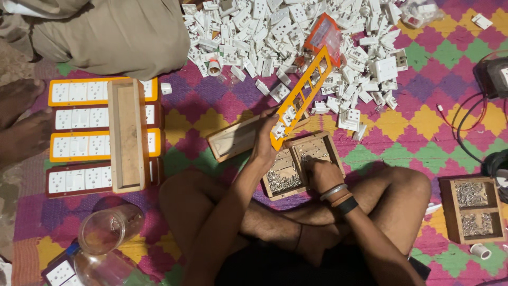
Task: The person sits on a mat and assembles white electrical socket modules into a yellow plastic strip. They pick up each module, place it into a slot, and secure it with small metal pins from a wooden box. The person repeats this process for multiple modules along the strip.
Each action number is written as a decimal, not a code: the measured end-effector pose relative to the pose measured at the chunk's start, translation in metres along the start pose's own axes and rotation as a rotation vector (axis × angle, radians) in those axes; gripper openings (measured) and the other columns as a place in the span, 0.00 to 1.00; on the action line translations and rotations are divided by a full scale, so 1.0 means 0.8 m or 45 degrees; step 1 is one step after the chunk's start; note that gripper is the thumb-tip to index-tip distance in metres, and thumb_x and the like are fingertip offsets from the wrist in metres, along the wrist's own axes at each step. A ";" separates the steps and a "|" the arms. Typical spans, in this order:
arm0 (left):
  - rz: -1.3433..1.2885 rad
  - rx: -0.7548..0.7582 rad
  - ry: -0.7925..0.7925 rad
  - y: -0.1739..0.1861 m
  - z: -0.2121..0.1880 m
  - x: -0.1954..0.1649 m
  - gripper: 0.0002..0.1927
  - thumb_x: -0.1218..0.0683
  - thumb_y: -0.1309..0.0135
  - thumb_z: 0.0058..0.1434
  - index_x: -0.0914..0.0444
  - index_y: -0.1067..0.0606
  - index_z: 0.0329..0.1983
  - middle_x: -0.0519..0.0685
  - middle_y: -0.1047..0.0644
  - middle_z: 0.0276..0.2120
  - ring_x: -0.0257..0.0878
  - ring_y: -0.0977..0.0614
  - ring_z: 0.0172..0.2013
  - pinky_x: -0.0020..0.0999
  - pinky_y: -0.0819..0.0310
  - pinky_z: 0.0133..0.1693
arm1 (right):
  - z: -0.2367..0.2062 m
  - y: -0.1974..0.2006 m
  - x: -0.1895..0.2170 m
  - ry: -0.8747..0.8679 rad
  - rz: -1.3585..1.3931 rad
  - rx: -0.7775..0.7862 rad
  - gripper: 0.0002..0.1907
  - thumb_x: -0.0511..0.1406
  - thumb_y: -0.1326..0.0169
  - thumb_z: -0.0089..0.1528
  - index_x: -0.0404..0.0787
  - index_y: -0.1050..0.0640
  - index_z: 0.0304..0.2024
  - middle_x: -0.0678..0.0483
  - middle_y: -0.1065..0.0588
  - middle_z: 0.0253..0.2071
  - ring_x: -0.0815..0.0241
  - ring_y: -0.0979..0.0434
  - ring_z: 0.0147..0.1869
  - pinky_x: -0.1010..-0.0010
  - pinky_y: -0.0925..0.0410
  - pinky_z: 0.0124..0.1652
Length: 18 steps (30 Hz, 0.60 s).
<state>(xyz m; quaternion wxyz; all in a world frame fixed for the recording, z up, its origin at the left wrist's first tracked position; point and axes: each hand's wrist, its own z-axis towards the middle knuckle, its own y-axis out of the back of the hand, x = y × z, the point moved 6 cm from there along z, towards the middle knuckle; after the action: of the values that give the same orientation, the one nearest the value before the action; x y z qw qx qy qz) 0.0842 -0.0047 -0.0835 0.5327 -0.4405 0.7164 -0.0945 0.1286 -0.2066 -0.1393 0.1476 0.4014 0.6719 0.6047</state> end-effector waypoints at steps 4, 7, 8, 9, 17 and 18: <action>0.011 -0.010 0.000 0.002 0.000 -0.002 0.23 0.42 0.54 0.63 0.52 0.36 0.60 0.49 0.26 0.53 0.40 0.24 0.49 0.39 0.23 0.32 | 0.004 0.003 -0.004 0.004 0.040 0.004 0.08 0.38 0.43 0.57 0.47 0.17 0.38 0.44 0.20 0.31 0.40 0.19 0.36 0.49 0.27 0.37; 0.063 -0.024 0.000 0.003 0.001 -0.001 0.22 0.43 0.54 0.64 0.54 0.36 0.59 0.50 0.27 0.52 0.40 0.25 0.47 0.39 0.23 0.32 | 0.007 0.028 0.000 0.063 0.354 -0.123 0.05 0.37 0.40 0.57 0.45 0.17 0.35 0.47 0.19 0.30 0.48 0.18 0.32 0.56 0.27 0.35; 0.048 -0.014 -0.014 0.002 0.002 -0.002 0.22 0.43 0.54 0.64 0.54 0.36 0.59 0.50 0.26 0.51 0.40 0.24 0.46 0.38 0.23 0.31 | 0.010 0.042 0.002 0.083 0.504 -0.188 0.03 0.36 0.39 0.57 0.46 0.16 0.33 0.49 0.18 0.29 0.52 0.18 0.30 0.60 0.26 0.34; 0.029 -0.003 -0.024 0.001 0.003 -0.002 0.22 0.43 0.53 0.65 0.53 0.36 0.59 0.50 0.26 0.51 0.40 0.23 0.45 0.37 0.24 0.29 | 0.015 0.057 0.007 0.147 0.712 -0.242 0.03 0.35 0.39 0.59 0.44 0.17 0.35 0.51 0.19 0.31 0.55 0.19 0.32 0.63 0.27 0.35; 0.083 0.048 -0.081 -0.007 -0.001 -0.004 0.21 0.43 0.53 0.64 0.55 0.35 0.57 0.47 0.23 0.46 0.36 0.20 0.41 0.33 0.23 0.26 | 0.099 0.165 0.064 0.420 1.044 -0.443 0.08 0.33 0.35 0.62 0.38 0.17 0.43 0.54 0.23 0.43 0.62 0.25 0.50 0.71 0.31 0.49; 0.080 0.036 -0.074 -0.006 -0.001 -0.003 0.20 0.43 0.52 0.65 0.56 0.35 0.56 0.47 0.23 0.45 0.35 0.20 0.41 0.33 0.23 0.27 | 0.102 0.173 0.076 0.556 0.940 -0.474 0.08 0.32 0.35 0.61 0.37 0.17 0.43 0.53 0.23 0.44 0.60 0.26 0.54 0.69 0.33 0.53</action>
<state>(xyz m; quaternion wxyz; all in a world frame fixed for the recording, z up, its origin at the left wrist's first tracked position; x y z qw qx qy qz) 0.0858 -0.0063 -0.0788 0.5622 -0.4128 0.7127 -0.0750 0.1955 -0.1139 -0.0113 -0.1529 0.4436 0.3794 0.7974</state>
